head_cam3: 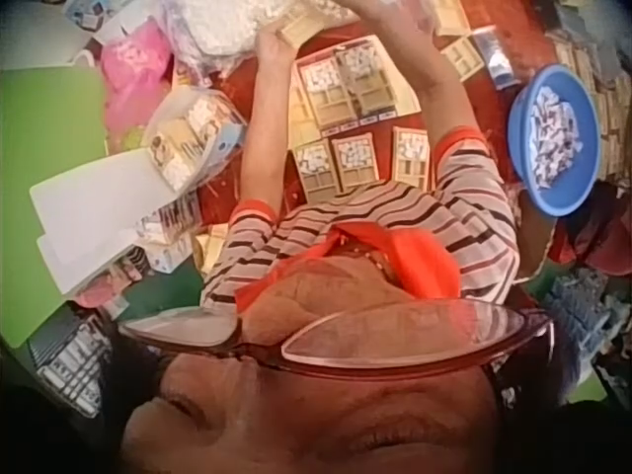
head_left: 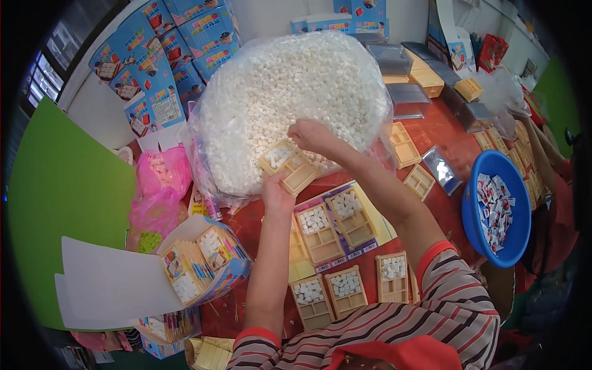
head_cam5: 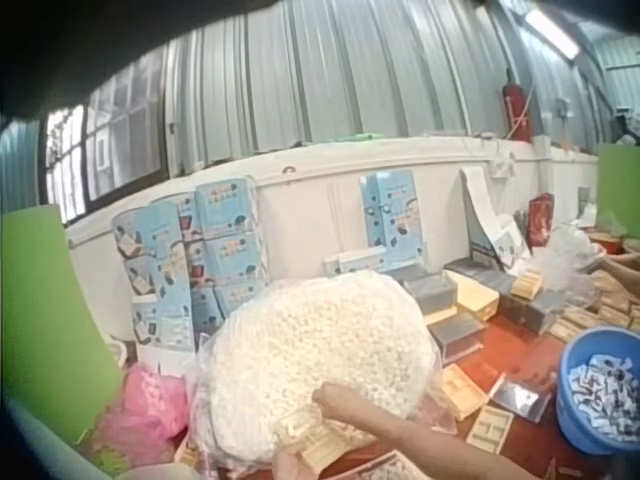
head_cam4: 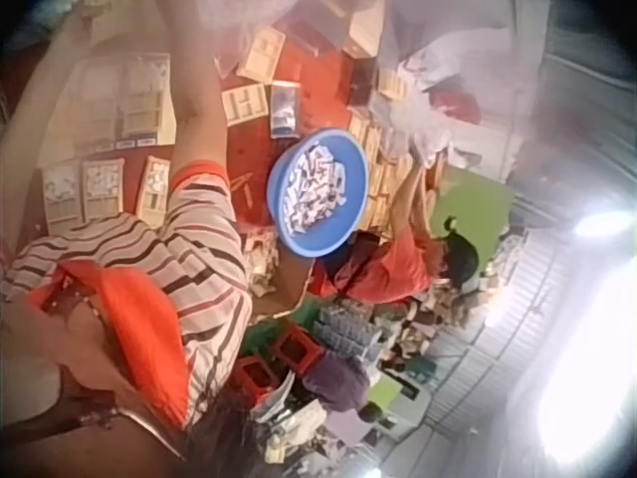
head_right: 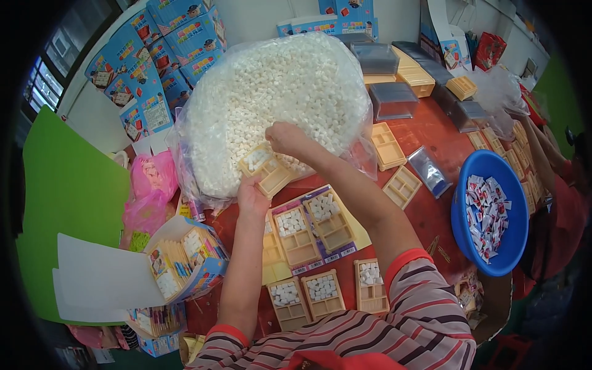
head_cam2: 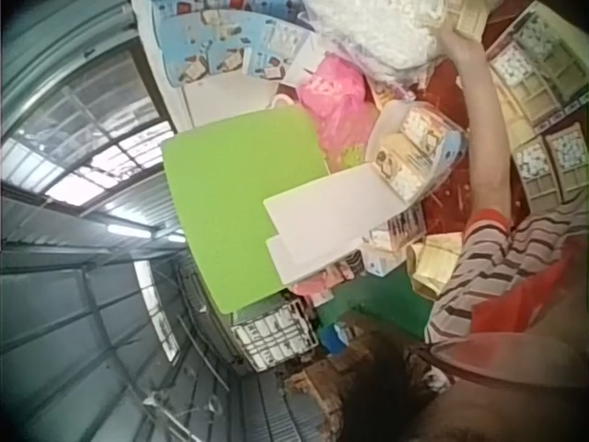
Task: Packaging small white components and sachets into plastic trays and bags.
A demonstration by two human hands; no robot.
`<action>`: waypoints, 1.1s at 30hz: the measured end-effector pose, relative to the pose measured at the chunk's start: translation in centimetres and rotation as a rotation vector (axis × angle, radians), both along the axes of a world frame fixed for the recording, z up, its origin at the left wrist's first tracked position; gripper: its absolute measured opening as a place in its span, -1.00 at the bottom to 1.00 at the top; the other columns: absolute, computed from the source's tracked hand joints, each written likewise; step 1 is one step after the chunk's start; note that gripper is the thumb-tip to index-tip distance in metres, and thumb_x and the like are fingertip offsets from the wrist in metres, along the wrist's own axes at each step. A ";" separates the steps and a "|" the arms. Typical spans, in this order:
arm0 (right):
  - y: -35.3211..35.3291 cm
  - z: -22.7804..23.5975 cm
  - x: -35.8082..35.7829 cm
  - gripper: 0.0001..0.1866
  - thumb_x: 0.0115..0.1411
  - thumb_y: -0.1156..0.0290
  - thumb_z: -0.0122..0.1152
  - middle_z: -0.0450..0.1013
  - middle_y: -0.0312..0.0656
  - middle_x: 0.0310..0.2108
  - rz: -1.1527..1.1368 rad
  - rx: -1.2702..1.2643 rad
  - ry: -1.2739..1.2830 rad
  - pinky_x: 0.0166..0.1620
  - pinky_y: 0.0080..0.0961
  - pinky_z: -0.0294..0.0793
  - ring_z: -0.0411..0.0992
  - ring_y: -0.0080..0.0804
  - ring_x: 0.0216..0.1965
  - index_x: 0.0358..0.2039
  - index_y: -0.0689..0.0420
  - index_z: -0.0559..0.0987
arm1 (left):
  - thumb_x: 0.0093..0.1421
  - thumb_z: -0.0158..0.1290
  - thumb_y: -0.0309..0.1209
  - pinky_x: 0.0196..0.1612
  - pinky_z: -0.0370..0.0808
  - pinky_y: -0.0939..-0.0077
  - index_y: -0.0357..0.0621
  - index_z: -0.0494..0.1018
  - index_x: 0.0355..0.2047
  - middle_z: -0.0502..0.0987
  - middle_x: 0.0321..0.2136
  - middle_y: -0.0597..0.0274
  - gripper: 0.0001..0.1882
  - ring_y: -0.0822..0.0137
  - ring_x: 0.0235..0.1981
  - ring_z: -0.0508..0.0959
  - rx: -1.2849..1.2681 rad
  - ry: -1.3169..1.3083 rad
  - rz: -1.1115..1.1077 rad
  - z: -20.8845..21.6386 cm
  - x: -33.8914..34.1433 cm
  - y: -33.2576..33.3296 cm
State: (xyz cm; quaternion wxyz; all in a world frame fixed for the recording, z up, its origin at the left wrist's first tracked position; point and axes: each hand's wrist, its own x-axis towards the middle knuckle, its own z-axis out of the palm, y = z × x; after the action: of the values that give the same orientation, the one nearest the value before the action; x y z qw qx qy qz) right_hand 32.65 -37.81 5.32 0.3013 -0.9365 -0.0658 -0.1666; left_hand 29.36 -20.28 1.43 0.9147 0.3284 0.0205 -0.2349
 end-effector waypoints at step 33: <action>0.3 -0.6 -2.6 -0.77 0.11 0.39 0.11 0.50 0.01 -0.29 -0.032 -0.156 -0.074 -0.13 -0.19 0.48 0.50 0.00 -0.24 -0.25 0.09 0.65 | 0.08 -0.18 -0.70 0.13 0.49 0.02 -0.24 0.15 0.21 0.40 0.09 -0.04 -0.39 0.02 0.08 0.48 -0.014 -0.031 -0.046 -0.3 -2.0 1.6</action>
State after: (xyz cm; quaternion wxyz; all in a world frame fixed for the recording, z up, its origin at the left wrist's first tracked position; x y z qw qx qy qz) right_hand 30.10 -37.46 4.71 0.2219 -0.9514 -0.0745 -0.2004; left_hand 27.35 -18.66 1.09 0.9115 0.3261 -0.0029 -0.2508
